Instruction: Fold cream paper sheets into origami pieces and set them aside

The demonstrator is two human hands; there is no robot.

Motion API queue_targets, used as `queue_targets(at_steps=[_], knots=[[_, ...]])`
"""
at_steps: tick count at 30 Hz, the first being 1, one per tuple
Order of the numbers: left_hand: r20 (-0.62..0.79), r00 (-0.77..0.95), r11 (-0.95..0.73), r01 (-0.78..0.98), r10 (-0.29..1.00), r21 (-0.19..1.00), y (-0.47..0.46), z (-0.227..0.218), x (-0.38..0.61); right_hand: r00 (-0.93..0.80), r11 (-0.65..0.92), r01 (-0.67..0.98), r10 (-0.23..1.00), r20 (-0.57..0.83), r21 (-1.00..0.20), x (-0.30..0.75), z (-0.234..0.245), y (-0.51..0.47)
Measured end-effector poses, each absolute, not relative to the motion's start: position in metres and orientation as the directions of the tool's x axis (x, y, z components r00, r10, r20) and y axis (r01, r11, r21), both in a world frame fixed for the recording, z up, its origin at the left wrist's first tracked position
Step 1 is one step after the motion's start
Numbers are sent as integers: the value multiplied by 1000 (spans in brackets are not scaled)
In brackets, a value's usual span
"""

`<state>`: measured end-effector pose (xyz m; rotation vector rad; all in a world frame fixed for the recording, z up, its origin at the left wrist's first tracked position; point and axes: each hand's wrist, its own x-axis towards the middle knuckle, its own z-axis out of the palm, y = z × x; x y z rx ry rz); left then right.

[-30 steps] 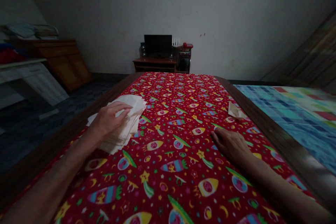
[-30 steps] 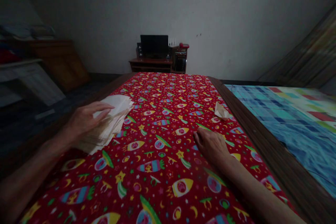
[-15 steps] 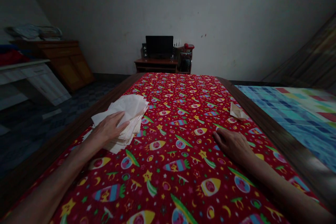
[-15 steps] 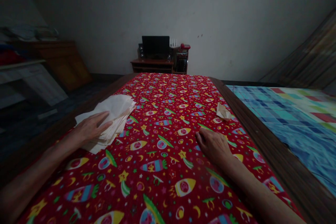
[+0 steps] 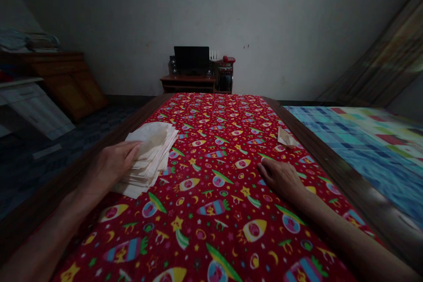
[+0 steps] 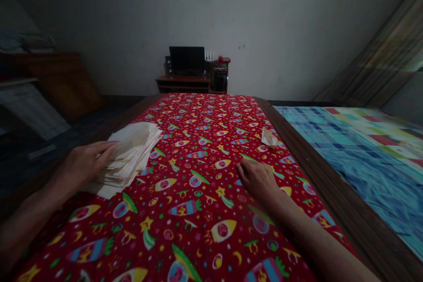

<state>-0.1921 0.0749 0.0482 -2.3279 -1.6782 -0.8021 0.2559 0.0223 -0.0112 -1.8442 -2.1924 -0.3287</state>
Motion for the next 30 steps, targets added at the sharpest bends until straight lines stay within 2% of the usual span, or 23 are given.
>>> queue_targets(at_steps=[2,4,8,12,15,18,26,28,30], knots=[[551,279,-364,930,786,49,67,55,-184,-164,175,985,924,345,1,256,-11,22],[593,378,-476,879,711,10,58,61,-167,-168,183,983,922,350,-10,256,-11,22],[639,575,-810,571,511,135,43,60,-121,-187,230,970,912,365,-77,257,-11,19],[644,705,-952,273,298,142,39,45,-83,-197,333,888,899,392,-318,257,-14,17],[600,744,-956,235,293,176,42,33,-70,-210,389,765,904,372,-514,255,-16,18],[596,745,-954,226,300,198,47,23,-66,-278,428,638,903,326,-641,251,-12,16],[712,600,-931,249,365,267,48,17,-70,-481,514,467,831,281,-720,234,10,5],[722,588,-929,279,365,243,47,20,-70,-467,504,457,838,285,-733,229,10,3],[711,606,-929,311,358,203,47,22,-71,-366,481,495,871,328,-723,225,10,2]])
